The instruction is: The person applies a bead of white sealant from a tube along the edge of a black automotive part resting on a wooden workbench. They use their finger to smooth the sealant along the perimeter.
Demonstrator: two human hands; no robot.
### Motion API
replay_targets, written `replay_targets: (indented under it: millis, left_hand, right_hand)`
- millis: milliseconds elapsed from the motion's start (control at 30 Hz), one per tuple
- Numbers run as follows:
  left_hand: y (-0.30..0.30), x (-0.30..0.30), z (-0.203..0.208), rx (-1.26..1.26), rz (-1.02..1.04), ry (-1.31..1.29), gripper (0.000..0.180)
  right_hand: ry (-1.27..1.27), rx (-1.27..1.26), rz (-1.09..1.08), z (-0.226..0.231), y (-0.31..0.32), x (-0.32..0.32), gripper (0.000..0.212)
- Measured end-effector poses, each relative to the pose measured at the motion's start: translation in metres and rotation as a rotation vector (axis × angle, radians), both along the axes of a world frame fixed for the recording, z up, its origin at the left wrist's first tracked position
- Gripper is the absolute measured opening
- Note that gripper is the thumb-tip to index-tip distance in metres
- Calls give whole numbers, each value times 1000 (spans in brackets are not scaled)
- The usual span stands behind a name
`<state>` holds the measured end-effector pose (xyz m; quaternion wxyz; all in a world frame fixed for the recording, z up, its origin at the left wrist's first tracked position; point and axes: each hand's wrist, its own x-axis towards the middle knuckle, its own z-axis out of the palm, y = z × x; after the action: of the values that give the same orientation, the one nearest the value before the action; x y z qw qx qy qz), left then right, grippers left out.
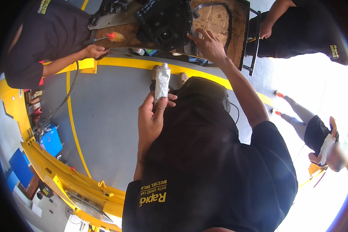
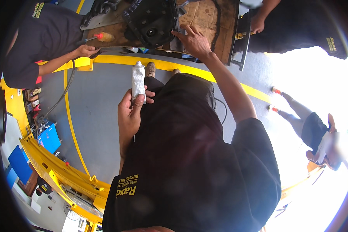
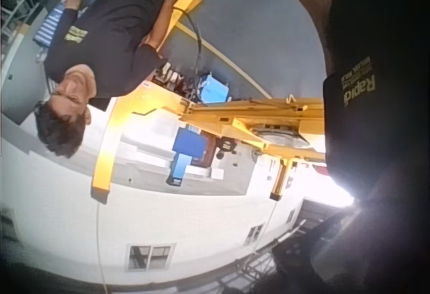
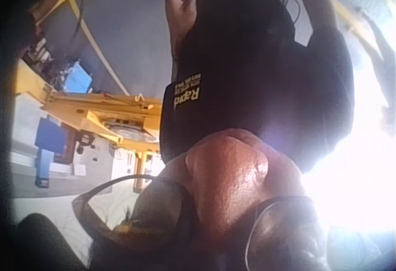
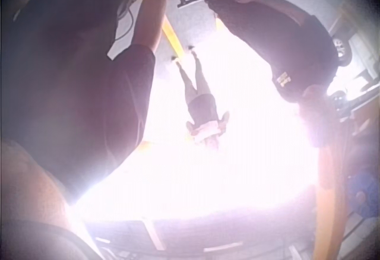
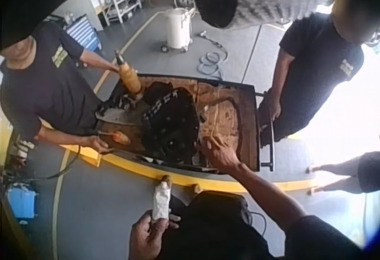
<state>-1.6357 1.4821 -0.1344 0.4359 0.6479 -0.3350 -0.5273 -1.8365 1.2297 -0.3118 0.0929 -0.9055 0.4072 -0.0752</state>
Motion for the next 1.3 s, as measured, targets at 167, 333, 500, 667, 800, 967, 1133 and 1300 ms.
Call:
replay_targets:
  millis: [167, 333, 500, 667, 800, 967, 1133, 1300]
  left_hand:
    - [-4, -1, 6, 0, -18, -4, 37]
    - [-2, -1, 5, -14, -13, 6, 37]
    - [-3, 0, 6, -26, -19, 19, 37]
    - [-1, 0, 2, -20, -24, 30, 37]
    - [1, -2, 1, -23, 14, 62, 36]
    - [1, -2, 4, -21, 45, 58, 36]
    - [1, -1, 4, -26, 42, 61, 38]
    - [-3, -1, 2, -97, 51, 54, 37]
  right_hand:
    - [48, -27, 39, -2, 11, -6, 50]
    - [24, -4, 30, 0, 16, -4, 54]
    - [80, -30, 54, -4, 21, -2, 57]
    - [66, -26, 37, 7, 23, 0, 59]
    - [89, -75, 57, 1, 30, 3, 59]
    - [33, -82, 29, 1, 35, 3, 59]
    - [72, -65, 99, -5, 39, -1, 60]
    - [79, -102, 53, -2, 34, -1, 62]
